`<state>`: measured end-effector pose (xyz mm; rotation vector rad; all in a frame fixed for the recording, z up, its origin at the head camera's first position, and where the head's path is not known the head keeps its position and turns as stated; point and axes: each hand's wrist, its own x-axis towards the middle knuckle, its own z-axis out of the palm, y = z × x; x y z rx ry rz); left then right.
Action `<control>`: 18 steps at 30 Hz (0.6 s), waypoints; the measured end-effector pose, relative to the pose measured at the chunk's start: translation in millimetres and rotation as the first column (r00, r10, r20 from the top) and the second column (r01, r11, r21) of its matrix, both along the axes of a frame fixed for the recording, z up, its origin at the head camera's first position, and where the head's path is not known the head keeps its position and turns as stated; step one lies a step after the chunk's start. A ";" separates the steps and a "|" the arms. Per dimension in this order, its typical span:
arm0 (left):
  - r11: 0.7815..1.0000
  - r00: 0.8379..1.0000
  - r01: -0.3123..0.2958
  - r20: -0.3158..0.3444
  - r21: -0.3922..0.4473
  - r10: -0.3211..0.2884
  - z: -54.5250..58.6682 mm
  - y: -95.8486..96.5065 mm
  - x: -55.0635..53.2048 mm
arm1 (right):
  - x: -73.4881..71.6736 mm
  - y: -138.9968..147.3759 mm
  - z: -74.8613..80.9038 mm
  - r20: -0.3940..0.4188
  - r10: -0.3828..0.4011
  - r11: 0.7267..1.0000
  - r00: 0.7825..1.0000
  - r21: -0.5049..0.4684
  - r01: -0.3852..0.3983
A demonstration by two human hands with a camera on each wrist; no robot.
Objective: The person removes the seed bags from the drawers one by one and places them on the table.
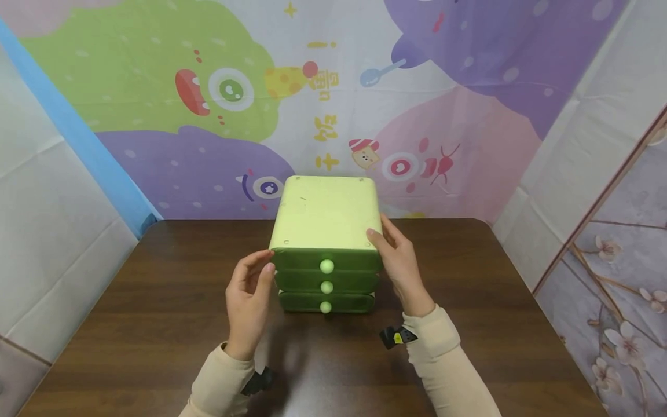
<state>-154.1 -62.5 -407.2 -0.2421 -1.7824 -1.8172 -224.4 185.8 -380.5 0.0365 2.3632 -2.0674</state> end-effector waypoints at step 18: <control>0.931 0.848 0.364 0.410 0.007 -0.335 -11.5 31.2 -8.2 | -0.5 0.4 -2.9 -0.009 0.007 0.999 1.000 -0.045 -0.008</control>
